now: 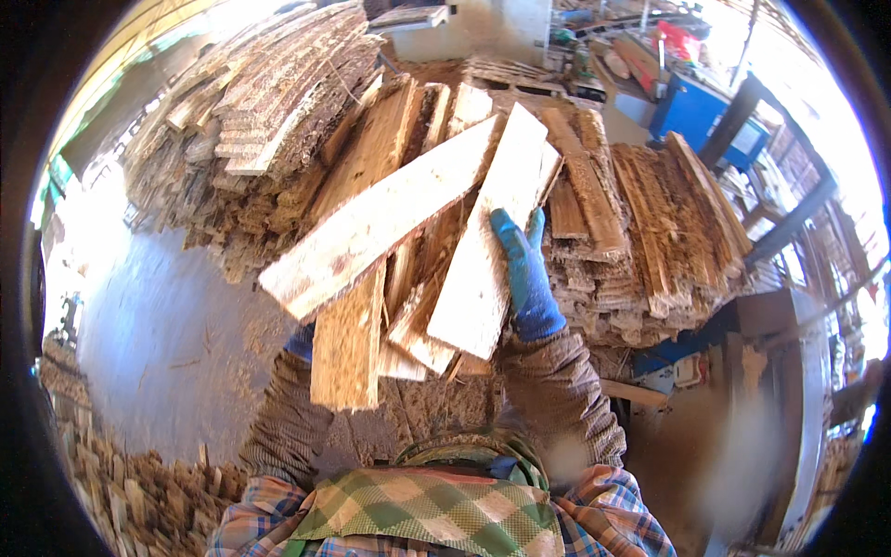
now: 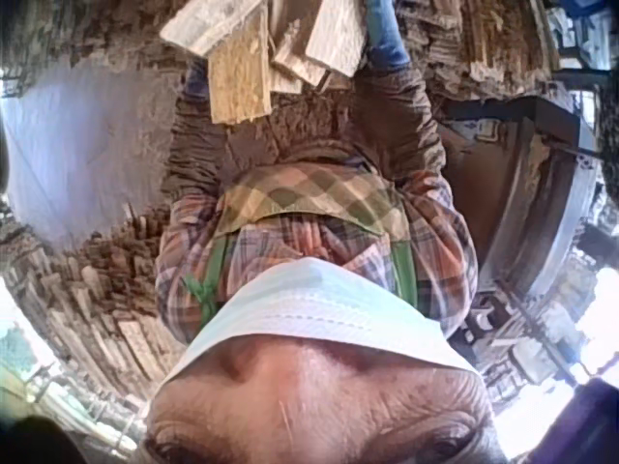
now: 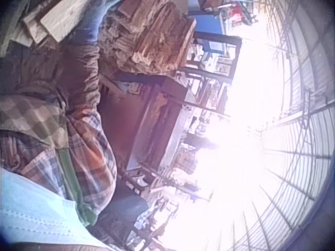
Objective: The person repeatedly picks up wooden planks from a stack, places them on a machine table, and moves them through the machine. The person handles the planks one at a time, turning them over and repositioning them as needed.
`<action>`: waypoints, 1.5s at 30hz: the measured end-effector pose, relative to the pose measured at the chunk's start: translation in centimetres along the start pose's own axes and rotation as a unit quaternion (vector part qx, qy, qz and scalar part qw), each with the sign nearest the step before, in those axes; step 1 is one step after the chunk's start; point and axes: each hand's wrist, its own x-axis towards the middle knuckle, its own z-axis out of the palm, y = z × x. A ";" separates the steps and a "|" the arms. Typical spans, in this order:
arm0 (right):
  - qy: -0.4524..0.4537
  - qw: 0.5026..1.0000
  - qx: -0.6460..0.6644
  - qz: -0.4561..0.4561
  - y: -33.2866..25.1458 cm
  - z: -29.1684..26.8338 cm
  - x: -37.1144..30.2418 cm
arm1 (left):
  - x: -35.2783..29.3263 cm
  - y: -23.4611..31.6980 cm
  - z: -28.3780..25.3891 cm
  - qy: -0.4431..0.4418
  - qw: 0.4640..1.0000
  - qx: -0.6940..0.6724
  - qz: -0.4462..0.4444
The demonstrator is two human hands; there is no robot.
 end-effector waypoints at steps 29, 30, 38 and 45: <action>-0.191 0.933 -0.231 -0.200 0.5 -13.2 -0.2 | 2.4 1.6 6.6 -0.154 0.984 -0.086 -0.017; -0.153 0.960 -0.212 -0.098 0.0 -11.2 -0.7 | 2.9 0.8 5.6 -0.130 0.986 -0.098 -0.022; -0.110 0.981 -0.070 -0.145 -4.7 -16.0 -1.4 | 0.7 -0.6 12.0 0.082 0.923 0.358 0.118; -0.258 0.899 -0.350 -0.050 -10.2 -16.3 1.1 | 2.1 -9.6 5.6 0.011 0.986 -0.106 0.128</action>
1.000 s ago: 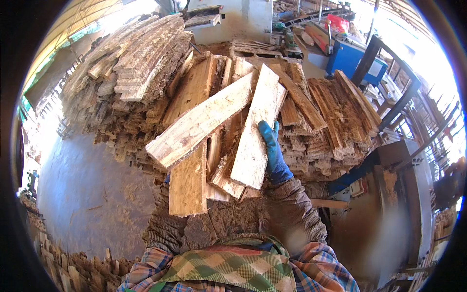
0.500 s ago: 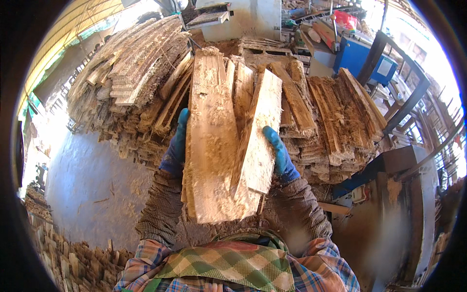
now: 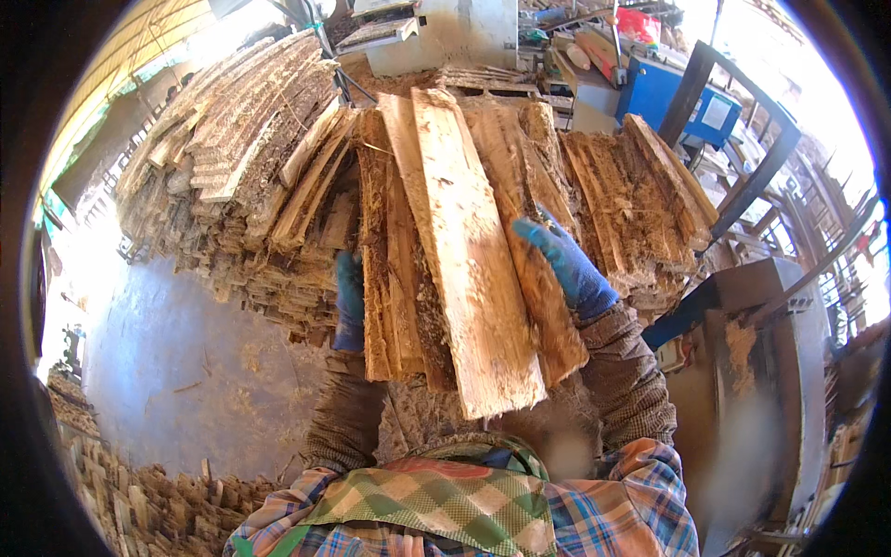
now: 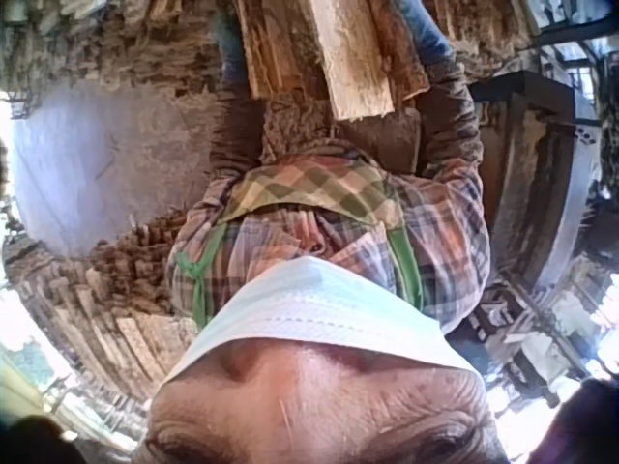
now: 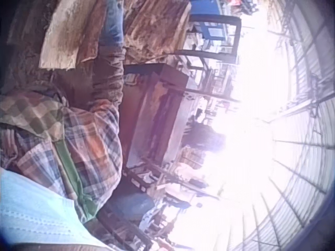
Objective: The person repeatedly picks up wooden planks from a stack, places them on a machine table, and moves them through the machine. The person handles the planks one at a time, turning them over and repositioning them as needed.
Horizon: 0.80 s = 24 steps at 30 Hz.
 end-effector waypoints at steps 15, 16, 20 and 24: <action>0.167 0.963 0.207 -0.033 4.6 4.2 -3.4 | -4.6 -4.9 -1.1 0.081 0.995 -0.026 0.046; 0.073 0.891 0.444 -0.059 5.2 4.8 -3.9 | -4.2 -4.6 -1.4 0.078 0.996 -0.028 0.045; 0.212 0.884 0.415 0.033 7.0 5.3 -5.1 | -1.0 -4.6 -1.8 -0.078 0.983 -0.147 0.081; -0.022 0.740 0.661 0.124 3.2 7.1 -3.2 | -1.4 -3.8 -3.9 -0.039 0.994 -0.036 0.095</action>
